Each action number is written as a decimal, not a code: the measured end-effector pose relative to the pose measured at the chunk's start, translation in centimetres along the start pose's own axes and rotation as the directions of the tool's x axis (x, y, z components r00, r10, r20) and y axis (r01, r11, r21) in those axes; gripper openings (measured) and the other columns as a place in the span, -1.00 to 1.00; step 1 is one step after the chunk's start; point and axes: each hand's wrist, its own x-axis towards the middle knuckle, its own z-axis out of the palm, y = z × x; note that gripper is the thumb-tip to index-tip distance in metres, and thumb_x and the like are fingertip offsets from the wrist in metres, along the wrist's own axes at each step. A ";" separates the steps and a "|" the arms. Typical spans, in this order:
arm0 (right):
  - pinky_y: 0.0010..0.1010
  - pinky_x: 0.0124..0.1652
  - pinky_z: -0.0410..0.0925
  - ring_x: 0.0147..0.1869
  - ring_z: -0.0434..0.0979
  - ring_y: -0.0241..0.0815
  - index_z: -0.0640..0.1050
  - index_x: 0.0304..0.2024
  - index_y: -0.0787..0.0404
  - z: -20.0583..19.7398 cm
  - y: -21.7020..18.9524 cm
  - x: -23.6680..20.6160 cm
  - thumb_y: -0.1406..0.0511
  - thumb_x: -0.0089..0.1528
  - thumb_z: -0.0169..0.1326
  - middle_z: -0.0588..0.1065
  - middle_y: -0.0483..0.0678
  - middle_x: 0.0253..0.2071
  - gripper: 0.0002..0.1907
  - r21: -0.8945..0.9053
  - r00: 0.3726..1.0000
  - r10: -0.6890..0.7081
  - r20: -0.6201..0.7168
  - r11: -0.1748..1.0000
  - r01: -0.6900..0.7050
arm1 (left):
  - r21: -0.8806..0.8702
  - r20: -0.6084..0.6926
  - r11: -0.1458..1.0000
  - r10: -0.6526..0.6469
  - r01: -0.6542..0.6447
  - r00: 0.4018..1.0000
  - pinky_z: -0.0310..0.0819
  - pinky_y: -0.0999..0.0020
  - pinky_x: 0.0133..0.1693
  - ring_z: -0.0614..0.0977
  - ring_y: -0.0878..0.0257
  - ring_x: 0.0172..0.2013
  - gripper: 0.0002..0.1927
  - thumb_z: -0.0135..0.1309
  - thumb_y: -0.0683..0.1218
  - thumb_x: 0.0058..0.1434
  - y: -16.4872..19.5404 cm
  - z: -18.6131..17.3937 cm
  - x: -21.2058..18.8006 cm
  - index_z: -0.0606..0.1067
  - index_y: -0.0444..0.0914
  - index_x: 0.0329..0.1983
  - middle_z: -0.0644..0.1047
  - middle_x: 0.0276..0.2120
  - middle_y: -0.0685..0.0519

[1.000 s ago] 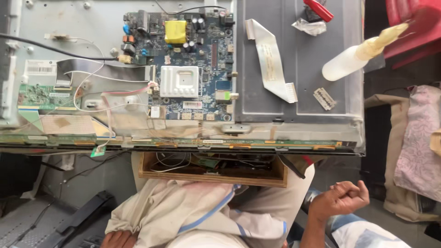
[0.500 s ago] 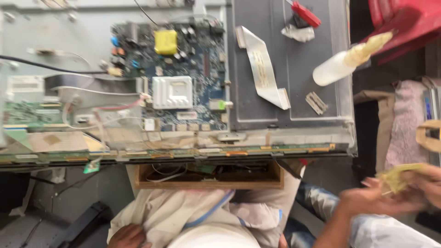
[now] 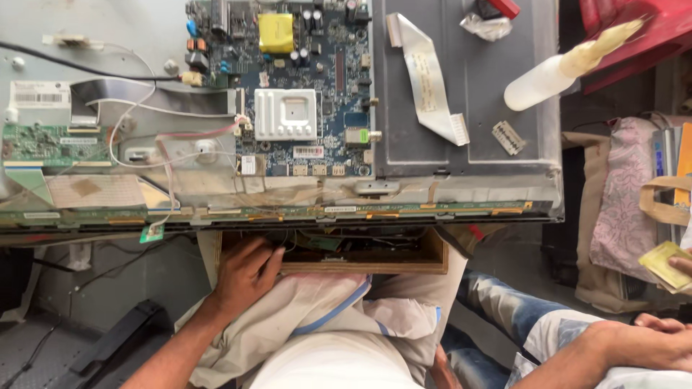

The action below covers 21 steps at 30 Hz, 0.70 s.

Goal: The person repairs a television mainboard at a workbench. They squeeze liquid from a plastic bottle onto a small component, press and align the small part against the board with both hands, and repeatedly reposition and press the component while working on the mounted board.

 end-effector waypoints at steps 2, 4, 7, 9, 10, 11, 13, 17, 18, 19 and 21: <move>-0.43 -0.49 0.05 -0.52 0.17 -0.28 0.42 -0.34 0.27 -1.3 0.4 0.9 0.33 0.40 0.09 0.28 -0.11 -0.52 -0.78 -0.018 0.999 -0.032 -0.003 0.999 0.032 | 0.019 0.029 0.999 -0.028 0.027 0.999 0.36 0.12 -0.50 0.49 0.03 -0.55 -0.75 0.21 -0.19 0.23 -0.4 0.3 -0.1 0.44 -0.29 -0.54 0.45 -0.53 -0.01; -0.43 -0.47 0.05 -0.50 0.17 -0.28 0.41 -0.34 0.28 -2.5 1.1 1.9 0.34 0.41 0.07 0.28 -0.10 -0.50 -0.78 -0.040 0.999 -0.038 -0.020 0.998 0.037 | 0.007 0.026 0.998 -0.060 0.059 0.998 0.36 0.13 -0.52 0.50 0.03 -0.56 -0.76 0.22 -0.19 0.22 -0.8 0.5 -0.4 0.45 -0.30 -0.52 0.45 -0.52 -0.01; -0.43 -0.45 0.06 -0.47 0.17 -0.27 0.39 -0.33 0.29 -3.8 2.2 3.4 0.36 0.42 0.04 0.27 -0.09 -0.47 -0.78 -0.068 0.999 -0.032 -0.025 0.997 0.030 | 0.009 0.023 0.997 -0.072 0.072 0.997 0.36 0.14 -0.52 0.50 0.04 -0.56 -0.79 0.21 -0.19 0.22 -1.0 0.7 -0.6 0.47 -0.31 -0.49 0.46 -0.51 -0.01; -0.43 -0.44 0.06 -0.45 0.17 -0.26 0.39 -0.33 0.30 -4.3 2.7 4.1 0.38 0.43 0.03 0.27 -0.08 -0.45 -0.78 -0.071 0.999 -0.031 -0.014 0.997 0.030 | 0.015 0.023 0.998 -0.062 0.062 0.998 0.36 0.15 -0.52 0.51 0.05 -0.56 -0.81 0.21 -0.19 0.22 -0.8 0.8 -0.2 0.48 -0.31 -0.48 0.47 -0.50 -0.01; -0.43 -0.43 0.06 -0.44 0.17 -0.26 0.38 -0.33 0.30 -4.3 2.8 4.3 0.38 0.44 0.02 0.26 -0.08 -0.44 -0.78 -0.070 0.999 -0.032 0.001 0.997 0.032 | 0.018 0.023 0.998 -0.064 0.064 0.998 0.36 0.15 -0.52 0.51 0.05 -0.56 -0.81 0.21 -0.20 0.22 -0.5 0.9 0.1 0.48 -0.31 -0.47 0.47 -0.50 -0.01; -0.42 -0.43 0.07 -0.44 0.17 -0.26 0.38 -0.33 0.30 -4.3 2.7 4.2 0.39 0.45 0.01 0.26 -0.07 -0.43 -0.78 -0.066 0.999 -0.040 0.016 0.997 0.041 | 0.021 0.027 0.997 -0.071 0.070 0.997 0.36 0.15 -0.52 0.51 0.06 -0.56 -0.82 0.21 -0.20 0.22 0.0 0.8 0.4 0.49 -0.31 -0.47 0.47 -0.50 -0.01; -0.42 -0.41 0.07 -0.42 0.17 -0.25 0.37 -0.32 0.31 -3.5 2.1 3.4 0.40 0.46 -0.01 0.26 -0.06 -0.41 -0.77 -0.043 0.997 -0.060 0.037 0.997 0.062 | 0.023 0.027 0.999 0.029 -0.030 0.999 0.37 0.18 -0.52 0.51 0.09 -0.56 -0.81 0.23 -0.20 0.22 1.2 0.7 1.4 0.49 -0.29 -0.48 0.48 -0.50 0.01; -0.42 -0.39 0.08 -0.38 0.17 -0.25 0.35 -0.32 0.33 1.7 -0.1 -0.9 0.43 0.48 -0.04 0.25 -0.05 -0.37 -0.77 0.171 0.959 -0.105 0.263 0.983 0.061 | 0.025 -0.034 0.941 0.339 -0.338 0.940 0.41 0.22 -0.51 0.54 0.16 -0.50 -0.88 0.23 -0.23 0.24 4.3 -0.2 4.2 0.53 -0.30 -0.40 0.49 -0.46 0.01; -0.42 -0.38 0.08 -0.37 0.17 -0.24 0.34 -0.31 0.33 3.7 -0.9 -2.5 0.43 0.48 -0.05 0.25 -0.04 -0.36 -0.77 0.264 0.923 -0.112 0.367 0.964 0.012 | 0.050 -0.063 0.906 0.423 -0.420 0.904 0.43 0.24 -0.50 0.54 0.17 -0.49 -0.93 0.22 -0.24 0.24 4.9 -0.5 5.1 0.55 -0.32 -0.35 0.49 -0.45 0.02; -0.42 -0.37 0.08 -0.36 0.17 -0.24 0.34 -0.31 0.33 5.9 -1.8 -4.1 0.44 0.49 -0.06 0.24 -0.04 -0.35 -0.76 0.348 0.874 -0.117 0.472 0.935 -0.062 | 0.075 -0.086 0.865 0.502 -0.497 0.861 0.46 0.25 -0.49 0.54 0.18 -0.48 -0.95 0.22 -0.25 0.23 5.6 -1.0 6.0 0.57 -0.33 -0.29 0.50 -0.44 0.02; -0.44 -0.41 0.07 -0.39 0.16 -0.25 0.32 -0.32 0.30 9.9 -4.2 -7.7 0.46 0.48 -0.02 0.23 -0.04 -0.35 -0.75 0.495 0.841 -0.105 0.531 0.844 -0.207 | 0.161 -0.119 0.798 0.599 -0.580 0.792 0.47 0.26 -0.47 0.52 0.23 -0.46 -0.94 0.21 -0.26 0.25 6.7 -2.0 7.8 0.60 -0.33 -0.22 0.49 -0.44 0.06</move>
